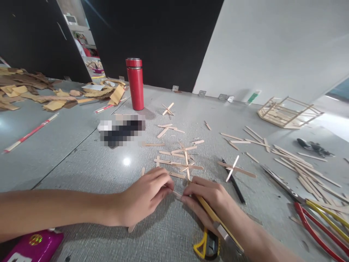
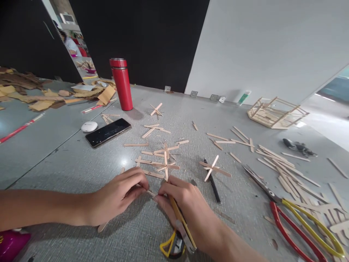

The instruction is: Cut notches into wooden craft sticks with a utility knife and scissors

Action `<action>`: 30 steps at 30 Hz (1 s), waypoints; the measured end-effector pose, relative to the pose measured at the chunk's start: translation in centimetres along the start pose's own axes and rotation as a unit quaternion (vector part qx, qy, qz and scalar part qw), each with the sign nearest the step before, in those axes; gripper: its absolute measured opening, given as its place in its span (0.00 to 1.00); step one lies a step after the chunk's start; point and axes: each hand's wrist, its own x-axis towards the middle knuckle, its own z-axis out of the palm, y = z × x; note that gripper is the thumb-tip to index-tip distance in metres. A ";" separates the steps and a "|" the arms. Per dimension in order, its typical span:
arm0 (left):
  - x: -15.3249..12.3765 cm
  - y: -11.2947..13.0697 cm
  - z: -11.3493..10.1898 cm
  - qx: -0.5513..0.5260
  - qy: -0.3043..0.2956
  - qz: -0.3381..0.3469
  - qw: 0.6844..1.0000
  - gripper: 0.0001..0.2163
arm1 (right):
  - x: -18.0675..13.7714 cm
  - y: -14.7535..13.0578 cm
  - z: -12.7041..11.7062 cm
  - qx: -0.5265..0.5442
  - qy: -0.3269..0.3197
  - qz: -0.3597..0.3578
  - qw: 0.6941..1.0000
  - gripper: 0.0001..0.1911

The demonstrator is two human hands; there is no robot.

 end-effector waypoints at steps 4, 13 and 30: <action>0.2 0.6 -0.7 -0.104 -0.023 -0.053 0.993 0.05 | -0.3 0.6 0.7 0.073 0.017 0.007 0.997 0.18; 0.4 1.4 -0.7 -0.271 -0.129 -0.139 0.944 0.13 | -0.6 0.5 1.1 0.098 0.044 -0.034 0.994 0.21; 0.4 1.3 -0.9 -0.279 -0.148 -0.137 0.939 0.10 | -0.5 0.7 1.0 0.115 0.022 -0.018 0.993 0.23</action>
